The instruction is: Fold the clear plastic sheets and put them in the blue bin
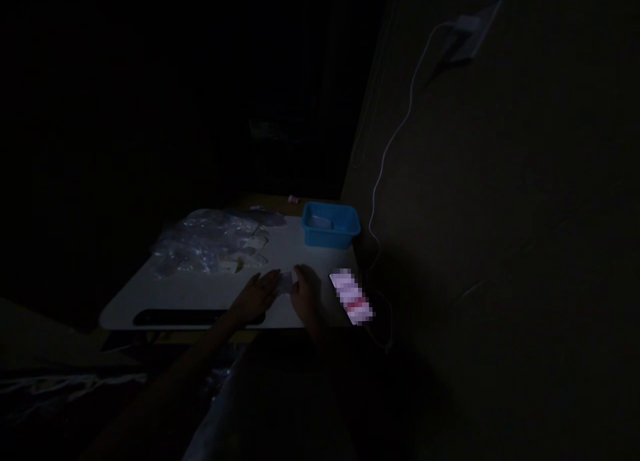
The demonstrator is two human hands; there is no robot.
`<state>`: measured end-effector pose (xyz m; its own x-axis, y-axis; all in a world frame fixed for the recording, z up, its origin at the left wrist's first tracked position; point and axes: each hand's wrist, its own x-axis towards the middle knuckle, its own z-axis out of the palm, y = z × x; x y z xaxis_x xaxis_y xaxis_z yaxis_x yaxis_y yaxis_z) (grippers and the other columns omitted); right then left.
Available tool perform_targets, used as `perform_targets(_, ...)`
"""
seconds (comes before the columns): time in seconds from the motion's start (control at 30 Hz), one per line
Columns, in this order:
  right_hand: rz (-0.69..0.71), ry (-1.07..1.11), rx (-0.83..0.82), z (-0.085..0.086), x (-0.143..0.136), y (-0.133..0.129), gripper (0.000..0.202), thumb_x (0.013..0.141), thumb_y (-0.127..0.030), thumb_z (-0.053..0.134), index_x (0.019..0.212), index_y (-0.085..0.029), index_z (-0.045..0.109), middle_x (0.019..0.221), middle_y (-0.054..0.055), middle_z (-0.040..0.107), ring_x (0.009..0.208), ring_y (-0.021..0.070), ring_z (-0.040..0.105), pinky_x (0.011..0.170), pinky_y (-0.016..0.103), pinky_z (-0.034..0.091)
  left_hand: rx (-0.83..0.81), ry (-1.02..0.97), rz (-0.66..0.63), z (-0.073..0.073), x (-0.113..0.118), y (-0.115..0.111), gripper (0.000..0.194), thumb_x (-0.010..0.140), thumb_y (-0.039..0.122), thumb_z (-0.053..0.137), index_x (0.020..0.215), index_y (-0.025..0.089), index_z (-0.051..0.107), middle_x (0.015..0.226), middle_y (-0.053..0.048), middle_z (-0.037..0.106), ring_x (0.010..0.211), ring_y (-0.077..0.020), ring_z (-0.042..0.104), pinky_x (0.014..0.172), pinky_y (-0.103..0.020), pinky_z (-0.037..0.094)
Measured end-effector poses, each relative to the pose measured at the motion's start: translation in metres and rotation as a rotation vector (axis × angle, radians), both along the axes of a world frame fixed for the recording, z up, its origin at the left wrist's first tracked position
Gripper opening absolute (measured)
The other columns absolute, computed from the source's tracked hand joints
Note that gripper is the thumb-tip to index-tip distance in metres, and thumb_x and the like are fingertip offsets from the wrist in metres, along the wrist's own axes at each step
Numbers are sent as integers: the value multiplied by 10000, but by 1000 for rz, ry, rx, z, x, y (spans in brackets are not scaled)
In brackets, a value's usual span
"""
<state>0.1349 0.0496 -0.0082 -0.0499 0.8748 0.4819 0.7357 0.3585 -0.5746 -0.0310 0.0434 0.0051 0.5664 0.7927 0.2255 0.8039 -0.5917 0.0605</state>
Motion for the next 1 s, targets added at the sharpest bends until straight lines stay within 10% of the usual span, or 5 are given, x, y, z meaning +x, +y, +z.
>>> perform_targets(0.27, 155, -540, 7, 23, -17, -18, 525, 908, -372, 238, 1338, -76, 290, 1418, 111, 261, 1326, 223, 148, 1070, 460, 113, 66, 53, 47, -10, 1, 3, 485, 860, 242, 273, 1318, 89, 326, 1375, -132, 347, 1279, -206, 284, 1025, -446, 221)
perform_targets(1.0, 145, -651, -58, 20, -20, -18, 538, 916, -404, 141, 1330, -113, 323, 1389, 109, 312, 1311, 206, 210, 1059, 482, 92, 1, 72, 79, -9, 3, 0, 510, 850, 284, 277, 1325, 106, 322, 1393, -116, 318, 1298, -212, 240, 1036, -452, 178)
